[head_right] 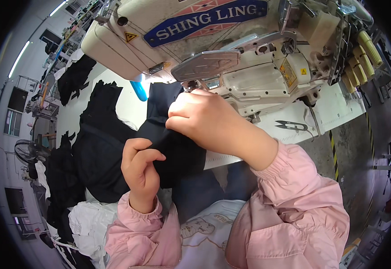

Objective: Sewing black fabric pieces using an industrial sewing machine.

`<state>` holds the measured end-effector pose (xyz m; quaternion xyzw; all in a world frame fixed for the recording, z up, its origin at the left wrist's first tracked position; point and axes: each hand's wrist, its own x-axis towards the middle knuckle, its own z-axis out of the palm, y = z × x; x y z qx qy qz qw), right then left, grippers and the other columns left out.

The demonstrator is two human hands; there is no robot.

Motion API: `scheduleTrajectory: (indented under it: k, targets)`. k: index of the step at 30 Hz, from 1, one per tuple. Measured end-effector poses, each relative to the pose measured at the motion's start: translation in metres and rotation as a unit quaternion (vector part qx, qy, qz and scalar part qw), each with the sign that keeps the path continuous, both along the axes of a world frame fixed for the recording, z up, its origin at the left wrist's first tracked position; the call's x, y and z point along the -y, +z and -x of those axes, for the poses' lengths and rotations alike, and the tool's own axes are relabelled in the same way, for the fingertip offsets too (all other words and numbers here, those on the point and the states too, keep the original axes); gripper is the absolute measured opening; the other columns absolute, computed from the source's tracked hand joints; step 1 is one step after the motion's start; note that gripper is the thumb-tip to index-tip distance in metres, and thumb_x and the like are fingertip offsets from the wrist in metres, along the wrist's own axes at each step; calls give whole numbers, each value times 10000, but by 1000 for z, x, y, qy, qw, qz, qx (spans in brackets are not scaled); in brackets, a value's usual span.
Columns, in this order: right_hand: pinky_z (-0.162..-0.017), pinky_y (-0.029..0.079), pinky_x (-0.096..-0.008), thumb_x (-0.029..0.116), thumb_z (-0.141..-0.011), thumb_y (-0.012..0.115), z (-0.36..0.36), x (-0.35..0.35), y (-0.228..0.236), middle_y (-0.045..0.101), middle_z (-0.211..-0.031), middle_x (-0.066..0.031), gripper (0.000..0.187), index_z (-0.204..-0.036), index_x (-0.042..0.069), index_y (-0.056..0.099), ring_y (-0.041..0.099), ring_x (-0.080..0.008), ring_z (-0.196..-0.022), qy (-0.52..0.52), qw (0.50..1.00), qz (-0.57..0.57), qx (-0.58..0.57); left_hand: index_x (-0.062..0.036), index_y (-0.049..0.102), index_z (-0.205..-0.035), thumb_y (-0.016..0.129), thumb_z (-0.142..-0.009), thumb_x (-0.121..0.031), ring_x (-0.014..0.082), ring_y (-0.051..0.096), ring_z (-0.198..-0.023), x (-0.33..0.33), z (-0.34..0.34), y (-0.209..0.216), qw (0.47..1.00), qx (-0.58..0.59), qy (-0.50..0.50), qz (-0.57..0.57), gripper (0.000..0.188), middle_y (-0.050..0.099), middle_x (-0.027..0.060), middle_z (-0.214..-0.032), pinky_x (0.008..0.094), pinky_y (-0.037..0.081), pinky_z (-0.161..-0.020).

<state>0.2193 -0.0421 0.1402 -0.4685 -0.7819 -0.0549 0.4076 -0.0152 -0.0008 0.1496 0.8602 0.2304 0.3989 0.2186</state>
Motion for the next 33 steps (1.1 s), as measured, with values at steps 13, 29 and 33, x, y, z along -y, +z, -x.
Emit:
scheduleTrajectory:
  k: [13,29,33]
  targets:
    - [-703,594,-326,109,-764,726,18,39,-45,750,-1002,-78,240,-991,42,759,769,-241,-929,-139,978,-156,17,-107,713,-1321,670,-900,-113,296,619,-1284,-32,-68,-72,980,-6,5,-201,423,650,85,-1331,508,429,-1169]
    - [-578,526,-318,3,-825,803,2,11,6,762,-872,-78,185,-997,68,797,697,-220,-667,-192,975,-95,-57,-4,714,-1040,615,-716,169,368,675,-896,-87,-76,-17,987,-48,-150,-33,380,683,155,-955,387,545,-805]
    - [-589,534,-314,1,-824,800,6,13,1,764,-880,-78,179,-990,66,797,704,-223,-680,-187,975,-92,-82,-80,807,-988,788,-663,61,370,691,-931,-90,-79,-19,986,-41,-133,-91,355,720,120,-892,447,575,-820]
